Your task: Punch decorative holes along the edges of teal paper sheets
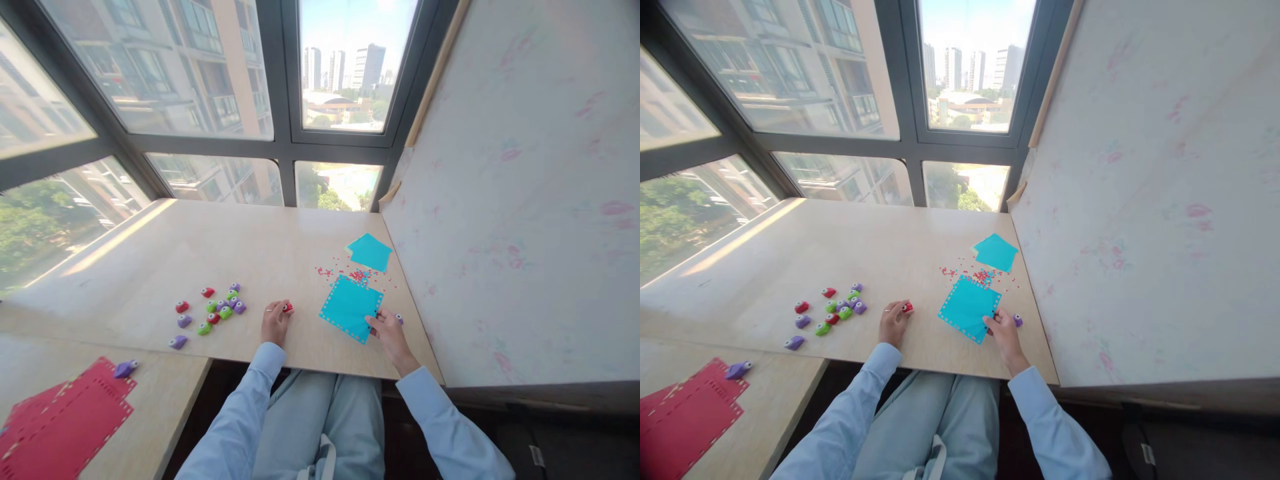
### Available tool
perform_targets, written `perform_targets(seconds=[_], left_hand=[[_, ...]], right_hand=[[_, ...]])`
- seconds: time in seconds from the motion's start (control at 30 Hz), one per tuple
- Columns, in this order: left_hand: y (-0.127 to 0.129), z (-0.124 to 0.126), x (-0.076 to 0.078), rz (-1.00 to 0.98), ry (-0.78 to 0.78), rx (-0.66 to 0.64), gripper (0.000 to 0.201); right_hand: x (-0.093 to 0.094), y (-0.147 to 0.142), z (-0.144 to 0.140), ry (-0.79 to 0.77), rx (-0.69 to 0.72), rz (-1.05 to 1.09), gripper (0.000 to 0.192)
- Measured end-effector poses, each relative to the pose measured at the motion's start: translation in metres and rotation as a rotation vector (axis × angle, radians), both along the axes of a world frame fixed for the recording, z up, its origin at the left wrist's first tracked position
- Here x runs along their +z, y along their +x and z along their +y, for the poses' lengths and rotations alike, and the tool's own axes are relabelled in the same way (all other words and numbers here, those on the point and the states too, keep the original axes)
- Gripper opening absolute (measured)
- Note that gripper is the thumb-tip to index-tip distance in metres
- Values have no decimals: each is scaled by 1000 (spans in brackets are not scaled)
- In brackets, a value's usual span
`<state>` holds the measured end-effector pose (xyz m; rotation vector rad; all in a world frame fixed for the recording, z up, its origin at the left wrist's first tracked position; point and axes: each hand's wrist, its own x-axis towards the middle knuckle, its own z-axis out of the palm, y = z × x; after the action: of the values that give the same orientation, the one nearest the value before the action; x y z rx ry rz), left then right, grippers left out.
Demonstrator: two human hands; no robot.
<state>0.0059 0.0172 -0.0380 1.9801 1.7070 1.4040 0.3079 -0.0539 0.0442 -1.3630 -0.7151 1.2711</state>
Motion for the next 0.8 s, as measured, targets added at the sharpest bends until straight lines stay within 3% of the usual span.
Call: perform_targets(seconds=[0.2,0.4,0.6,0.8], left_hand=[[0,-2,0,12,-58,-20,25],[2,-3,5,72,-80,-76,22],[6,-10,13,146,-128,-145,29],[7,-17,28,222,-237,-171,31]], right_hand=[[-2,-16,29,-4,126,-123,39],[-5,-28,50,16,164,-310,39],[-8,-43,67,30,127,-425,38],[-21,-50,77,-15,5,-573,38]])
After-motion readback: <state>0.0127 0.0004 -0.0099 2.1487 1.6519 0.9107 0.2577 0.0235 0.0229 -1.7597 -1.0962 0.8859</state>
